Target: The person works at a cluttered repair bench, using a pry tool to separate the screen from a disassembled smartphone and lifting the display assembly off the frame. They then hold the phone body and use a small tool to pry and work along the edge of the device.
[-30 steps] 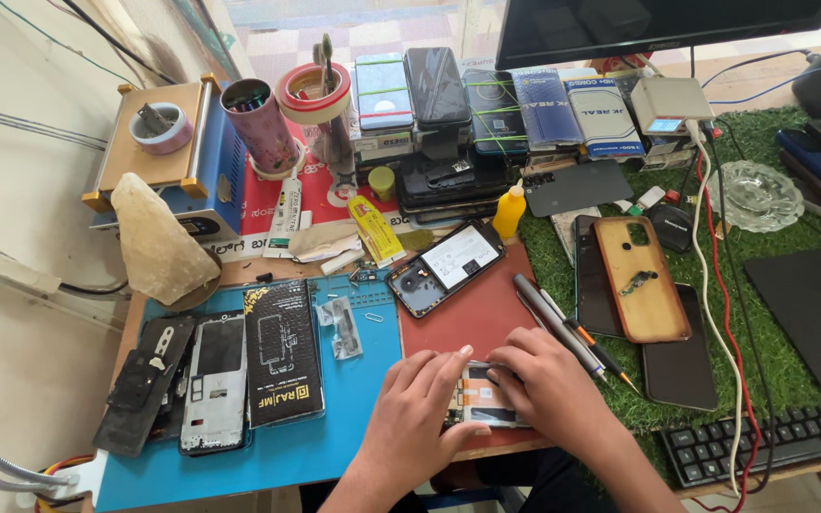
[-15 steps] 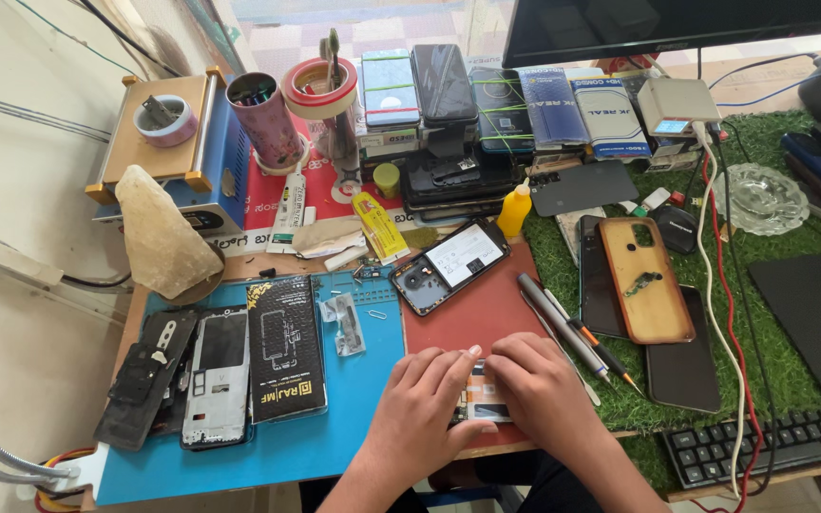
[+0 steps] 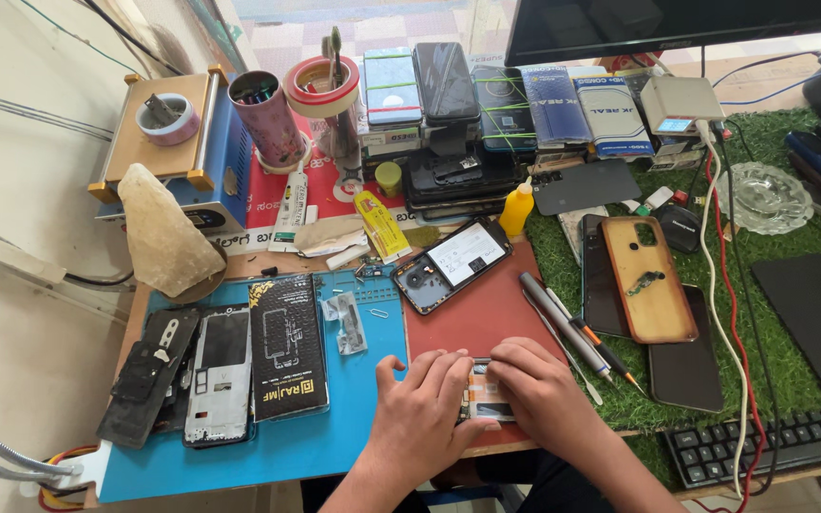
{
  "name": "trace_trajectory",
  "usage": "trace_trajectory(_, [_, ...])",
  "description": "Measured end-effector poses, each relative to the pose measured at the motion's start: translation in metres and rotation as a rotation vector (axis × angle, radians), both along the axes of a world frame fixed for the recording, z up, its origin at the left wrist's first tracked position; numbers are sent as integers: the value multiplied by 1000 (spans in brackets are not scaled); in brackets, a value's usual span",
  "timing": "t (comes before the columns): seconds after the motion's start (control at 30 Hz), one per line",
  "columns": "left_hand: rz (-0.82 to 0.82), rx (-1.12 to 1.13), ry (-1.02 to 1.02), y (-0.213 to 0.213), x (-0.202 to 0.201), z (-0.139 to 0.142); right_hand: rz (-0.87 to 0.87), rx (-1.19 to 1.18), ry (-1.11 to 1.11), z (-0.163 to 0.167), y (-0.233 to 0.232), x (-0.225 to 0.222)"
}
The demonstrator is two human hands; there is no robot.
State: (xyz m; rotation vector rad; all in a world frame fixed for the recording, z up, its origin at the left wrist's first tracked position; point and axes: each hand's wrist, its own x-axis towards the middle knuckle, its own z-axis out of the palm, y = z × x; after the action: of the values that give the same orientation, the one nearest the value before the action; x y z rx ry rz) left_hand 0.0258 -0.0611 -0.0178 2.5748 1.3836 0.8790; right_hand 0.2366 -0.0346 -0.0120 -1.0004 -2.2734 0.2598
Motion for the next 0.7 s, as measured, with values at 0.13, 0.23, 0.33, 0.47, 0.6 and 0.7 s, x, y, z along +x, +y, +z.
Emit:
trace_trajectory(0.13, [4,-16,-4,1,0,1,40,10,2,0,0,3])
trace_trajectory(0.23, [7,-22,-8,1,0,1,74,12,13,0,2,4])
trace_trajectory(0.33, [11,-22,4,0,0,1,114,-2,27,0,-1,8])
trace_trajectory(0.47, [5,-54,-13,1,-1,2,137,-25,27,-3,-8,14])
trace_trajectory(0.6, [12,-50,-8,0,-1,2,164,-47,100,-7,-17,28])
trace_trajectory(0.7, [8,-59,-22,2,-2,3,92,-48,113,-8,-26,41])
